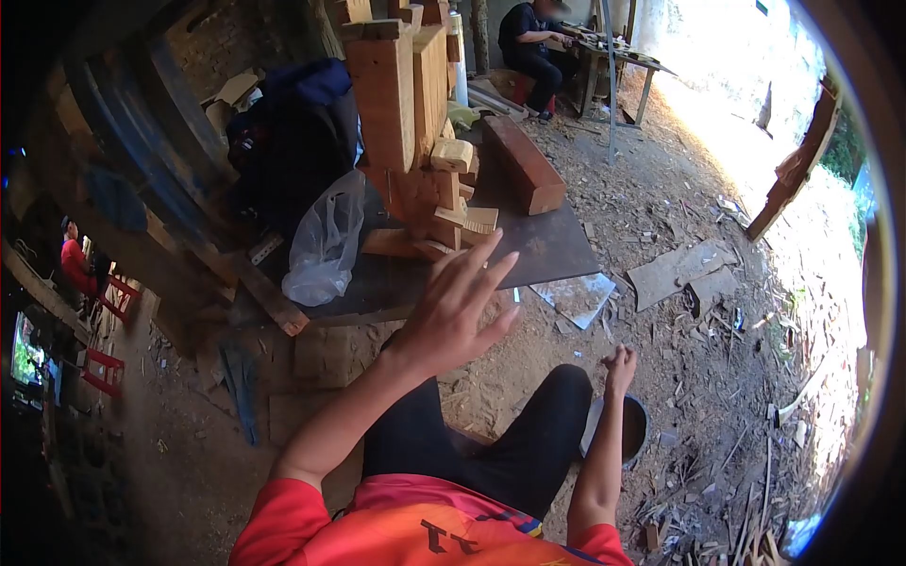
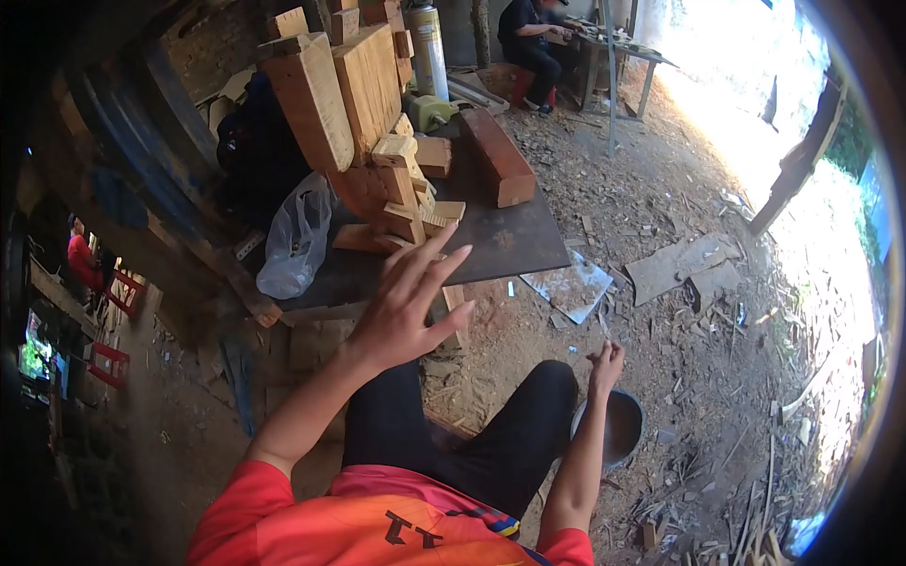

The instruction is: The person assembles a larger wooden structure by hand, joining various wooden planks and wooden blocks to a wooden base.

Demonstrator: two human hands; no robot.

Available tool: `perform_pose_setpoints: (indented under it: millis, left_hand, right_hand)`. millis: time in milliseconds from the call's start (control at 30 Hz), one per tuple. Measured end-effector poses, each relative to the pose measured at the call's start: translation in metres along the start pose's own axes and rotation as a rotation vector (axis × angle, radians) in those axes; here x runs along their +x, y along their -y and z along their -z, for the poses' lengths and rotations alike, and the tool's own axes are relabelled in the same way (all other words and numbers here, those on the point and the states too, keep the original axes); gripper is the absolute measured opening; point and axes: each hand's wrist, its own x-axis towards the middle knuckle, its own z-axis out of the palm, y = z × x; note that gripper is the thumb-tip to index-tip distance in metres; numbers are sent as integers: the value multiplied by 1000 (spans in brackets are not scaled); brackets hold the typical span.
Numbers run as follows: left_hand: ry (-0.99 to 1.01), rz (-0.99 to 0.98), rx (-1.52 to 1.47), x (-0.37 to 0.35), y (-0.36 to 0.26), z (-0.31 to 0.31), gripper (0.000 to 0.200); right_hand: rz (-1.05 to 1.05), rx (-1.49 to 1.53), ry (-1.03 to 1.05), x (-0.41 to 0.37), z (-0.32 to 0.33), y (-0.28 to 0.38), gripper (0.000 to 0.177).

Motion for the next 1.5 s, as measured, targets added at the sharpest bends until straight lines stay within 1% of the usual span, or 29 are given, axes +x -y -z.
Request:
perform_pose_setpoints:
  millis: [67,100,200,267,300,333,400,467,533,567,600,667,733,800,833,933,967,1067,1133,1233,1367,1500]
  left_hand:
    - [-47,-18,-38,-7,0,22,64]
    - [-113,-69,-22,-7,2,34,62]
    - [-348,29,-144,-20,8,55,55]
    - [-566,137,-290,-16,12,63,54]
    - [-586,161,-230,-13,18,72,59]
    - [-629,199,-289,-3,20,80,57]
    - [-707,278,-405,19,27,95,54]
    - [-679,325,-479,37,51,107,53]
    - [-663,353,-596,56,70,114,56]
    - [-661,356,-674,67,78,117,57]
    - [-658,357,-752,75,84,120,59]
    - [-647,335,-780,90,93,118,62]
    - [-612,332,-841,102,87,116,65]
    - [-549,352,-929,112,70,115,66]
    - [-515,333,-885,111,77,109,65]
    - [-479,365,-1171,111,95,89,63]
    - [-422,281,-950,110,88,94,51]
    - [-392,263,-719,105,89,96,50]
    - [-439,205,-693,108,92,94,47]
    - [-462,165,-705,111,85,95,50]
    - [-485,228,-854,111,75,95,53]
    - [-446,131,-623,107,83,93,54]
  right_hand:
    - [73,137,-106,-9,-13,51,39]
    - [138,136,-98,-17,-17,84,39]
    - [356,162,-89,-43,-31,181,35]
    - [538,214,-102,-54,-46,233,31]
    - [620,246,-110,-63,-55,259,28]
    - [702,278,-118,-73,-64,286,26]
    - [851,325,-34,-97,-81,343,24]
    - [888,291,47,-121,-98,397,23]
    - [923,355,270,-132,-114,439,24]
    - [982,342,319,-133,-125,455,26]
    - [1043,327,367,-135,-136,469,29]
    - [1077,289,482,-148,-152,496,49]
    - [1137,171,506,-165,-163,510,75]
    - [1282,137,420,-187,-176,516,86]
    - [1354,119,377,-197,-181,517,92]
    - [1465,39,201,-213,-202,510,97]
    - [1458,36,184,-219,-206,508,97]
    - [1440,40,181,-224,-214,506,96]
    - [1457,23,169,-224,-217,506,95]
    - [1474,-7,159,-223,-217,507,93]
    - [1464,-11,221,-223,-216,506,95]
    - [1479,-23,190,-224,-216,507,91]
